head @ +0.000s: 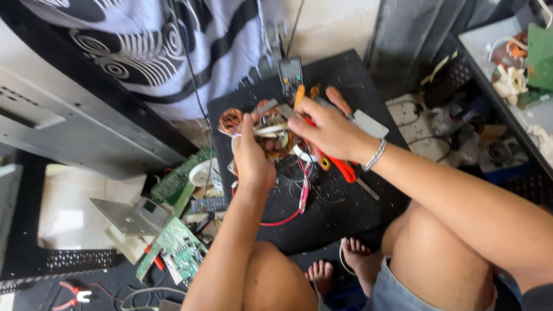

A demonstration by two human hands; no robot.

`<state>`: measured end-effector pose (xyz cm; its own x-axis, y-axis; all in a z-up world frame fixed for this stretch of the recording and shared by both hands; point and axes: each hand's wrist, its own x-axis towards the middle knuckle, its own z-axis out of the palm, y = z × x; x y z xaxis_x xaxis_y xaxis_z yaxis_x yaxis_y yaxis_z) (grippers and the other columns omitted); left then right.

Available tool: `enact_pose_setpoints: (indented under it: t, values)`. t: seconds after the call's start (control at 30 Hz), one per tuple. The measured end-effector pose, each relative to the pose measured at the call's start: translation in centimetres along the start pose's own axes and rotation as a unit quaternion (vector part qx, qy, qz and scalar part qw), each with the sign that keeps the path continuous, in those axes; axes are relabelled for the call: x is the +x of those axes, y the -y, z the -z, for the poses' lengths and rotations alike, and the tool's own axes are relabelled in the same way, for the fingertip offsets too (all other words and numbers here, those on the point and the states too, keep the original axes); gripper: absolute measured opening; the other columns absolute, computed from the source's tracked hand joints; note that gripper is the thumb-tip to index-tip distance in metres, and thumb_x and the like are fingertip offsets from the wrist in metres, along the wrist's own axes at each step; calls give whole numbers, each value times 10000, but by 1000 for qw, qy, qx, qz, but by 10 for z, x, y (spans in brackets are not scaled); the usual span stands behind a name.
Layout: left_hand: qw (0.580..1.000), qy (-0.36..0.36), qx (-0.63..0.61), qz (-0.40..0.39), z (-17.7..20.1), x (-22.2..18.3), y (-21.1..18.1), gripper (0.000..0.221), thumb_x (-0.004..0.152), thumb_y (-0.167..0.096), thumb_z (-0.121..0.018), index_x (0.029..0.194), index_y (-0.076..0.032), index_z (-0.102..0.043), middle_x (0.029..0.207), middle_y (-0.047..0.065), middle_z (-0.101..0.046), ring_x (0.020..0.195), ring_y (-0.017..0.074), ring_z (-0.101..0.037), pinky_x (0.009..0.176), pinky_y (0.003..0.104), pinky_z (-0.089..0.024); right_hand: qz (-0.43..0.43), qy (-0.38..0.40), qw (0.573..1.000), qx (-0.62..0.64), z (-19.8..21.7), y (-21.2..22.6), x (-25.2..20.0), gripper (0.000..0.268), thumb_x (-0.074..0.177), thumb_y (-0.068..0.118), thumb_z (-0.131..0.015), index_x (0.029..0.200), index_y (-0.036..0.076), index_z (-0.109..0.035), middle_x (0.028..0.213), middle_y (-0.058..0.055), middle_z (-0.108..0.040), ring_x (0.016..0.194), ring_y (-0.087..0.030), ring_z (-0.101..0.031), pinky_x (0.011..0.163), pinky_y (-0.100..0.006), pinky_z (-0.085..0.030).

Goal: Repairing an electronic motor coil using a brush, pliers, and a multimeter for testing.

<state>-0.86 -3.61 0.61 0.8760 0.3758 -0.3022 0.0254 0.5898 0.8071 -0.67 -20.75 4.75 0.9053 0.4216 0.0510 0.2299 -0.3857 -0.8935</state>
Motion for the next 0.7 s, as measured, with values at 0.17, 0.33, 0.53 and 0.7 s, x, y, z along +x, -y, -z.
enact_pose_setpoints:
  t: [0.17,0.33,0.53,0.7]
  values:
    - [995,33,-88,42,-15,-37,-37,430,896,-349,-739,1138,-29,-585,935,136,-464,734,235,-518,634,369,-502,-7,25,995,98,-2,-11,7,445,815,265,-811,1076,32,-536,533,-48,-564,387,-158,-613,438,-265,-513]
    - [994,108,-18,-10,7,-9,-8,497,895,-311,-754,1245,-13,-568,1087,198,-649,963,267,-656,837,433,-560,-25,-5,989,144,-7,-5,8,440,768,62,-835,1112,32,-562,602,-66,-598,366,-158,-599,369,-241,-489]
    - [980,192,49,-16,16,0,-1,842,841,-375,-787,1487,-94,-327,1417,302,-468,1221,436,-550,964,618,-497,-20,-35,984,176,-10,-13,7,583,774,-18,-786,1317,80,-600,837,-136,-701,403,-141,-602,382,-234,-526]
    - [980,182,73,-41,22,7,4,871,805,-216,-845,1481,-44,-323,1338,308,-552,1115,369,-644,906,500,-581,2,-37,977,212,-10,-25,10,569,759,-20,-803,1285,33,-593,1019,-135,-685,403,-111,-585,389,-234,-526]
